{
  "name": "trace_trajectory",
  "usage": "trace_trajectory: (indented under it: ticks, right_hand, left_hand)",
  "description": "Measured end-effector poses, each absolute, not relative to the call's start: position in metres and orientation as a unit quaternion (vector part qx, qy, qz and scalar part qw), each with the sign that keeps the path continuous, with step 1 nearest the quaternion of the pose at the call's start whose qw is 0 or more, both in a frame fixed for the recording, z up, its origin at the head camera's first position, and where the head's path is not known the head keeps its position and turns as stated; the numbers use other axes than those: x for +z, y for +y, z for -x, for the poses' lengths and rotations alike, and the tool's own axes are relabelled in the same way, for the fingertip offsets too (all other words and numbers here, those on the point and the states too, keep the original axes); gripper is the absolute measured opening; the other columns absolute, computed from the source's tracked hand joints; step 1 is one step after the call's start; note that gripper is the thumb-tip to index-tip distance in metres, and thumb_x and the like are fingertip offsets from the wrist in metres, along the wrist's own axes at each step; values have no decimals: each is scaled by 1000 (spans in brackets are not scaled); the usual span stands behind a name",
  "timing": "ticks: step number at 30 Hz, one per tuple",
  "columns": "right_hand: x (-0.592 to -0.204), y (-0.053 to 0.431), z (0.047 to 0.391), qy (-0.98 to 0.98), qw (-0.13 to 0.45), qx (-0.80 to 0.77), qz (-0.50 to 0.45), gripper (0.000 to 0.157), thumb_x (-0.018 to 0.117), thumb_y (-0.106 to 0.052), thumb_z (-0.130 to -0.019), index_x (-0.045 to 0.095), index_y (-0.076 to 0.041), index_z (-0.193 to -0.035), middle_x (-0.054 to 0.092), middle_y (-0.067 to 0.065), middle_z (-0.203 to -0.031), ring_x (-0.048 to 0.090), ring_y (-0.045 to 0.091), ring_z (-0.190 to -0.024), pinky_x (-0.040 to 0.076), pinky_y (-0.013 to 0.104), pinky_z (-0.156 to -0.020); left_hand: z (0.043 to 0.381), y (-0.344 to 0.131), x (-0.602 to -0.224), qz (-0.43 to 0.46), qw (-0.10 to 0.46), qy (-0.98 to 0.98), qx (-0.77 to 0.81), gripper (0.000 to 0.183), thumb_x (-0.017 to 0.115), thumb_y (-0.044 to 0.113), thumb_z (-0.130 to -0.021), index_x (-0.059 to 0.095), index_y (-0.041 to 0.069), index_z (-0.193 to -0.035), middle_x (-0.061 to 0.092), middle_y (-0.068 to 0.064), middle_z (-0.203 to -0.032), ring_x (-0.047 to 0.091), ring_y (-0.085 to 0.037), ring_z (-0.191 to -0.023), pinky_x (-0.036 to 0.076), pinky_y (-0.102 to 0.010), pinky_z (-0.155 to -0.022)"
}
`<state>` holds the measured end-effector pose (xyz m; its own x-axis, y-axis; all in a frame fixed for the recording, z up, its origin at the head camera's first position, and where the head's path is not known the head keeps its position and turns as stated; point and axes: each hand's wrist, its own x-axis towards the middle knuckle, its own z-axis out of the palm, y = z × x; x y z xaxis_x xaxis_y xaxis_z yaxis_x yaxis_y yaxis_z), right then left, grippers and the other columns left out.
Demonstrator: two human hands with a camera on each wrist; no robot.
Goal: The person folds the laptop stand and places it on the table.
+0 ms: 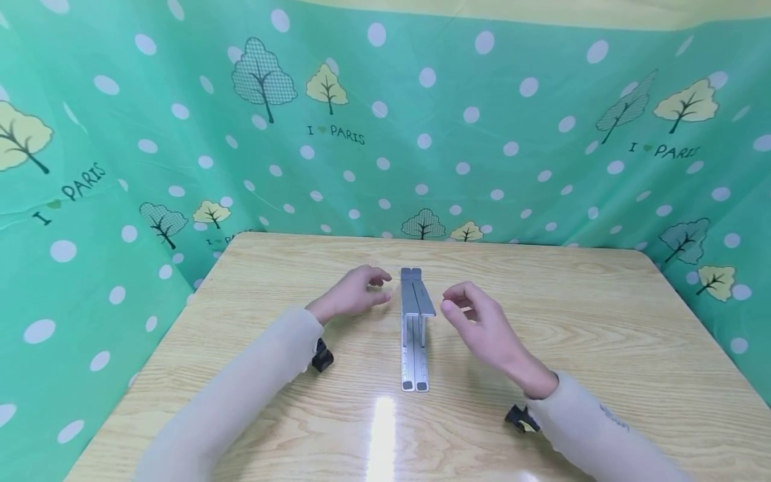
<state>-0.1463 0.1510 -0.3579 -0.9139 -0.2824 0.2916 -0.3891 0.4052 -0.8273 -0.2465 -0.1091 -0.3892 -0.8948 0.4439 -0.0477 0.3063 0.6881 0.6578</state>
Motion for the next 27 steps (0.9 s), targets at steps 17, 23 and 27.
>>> trace_trajectory:
  ticks: [17,23,27]
  right_hand:
    - [-379,151,168,-807,-36,580,-109,31,58,-17,-95,51,7,-114,57,20,-106,61,36,-95,57,37,-78]
    - [-387,148,174,-783,-100,610,-65,41,62,-11,-89,46,8,-122,56,19,-109,61,38,-97,56,39,-82]
    - [-390,145,176,-763,-127,632,-44,41,61,-5,-88,46,7,-124,55,20,-108,61,38,-94,55,41,-85]
  left_hand:
    - [195,-96,-390,-189,92,870,446,34,69,16,-87,61,1,-116,62,-6,-104,59,-16,-94,51,-31,-86]
    - [191,-91,-397,-156,111,845,499,32,70,14,-86,61,1,-113,62,-5,-100,61,-17,-90,53,-29,-83]
    - [191,-89,-399,-145,117,833,522,29,71,14,-85,61,3,-110,62,-6,-99,61,-18,-89,53,-31,-82]
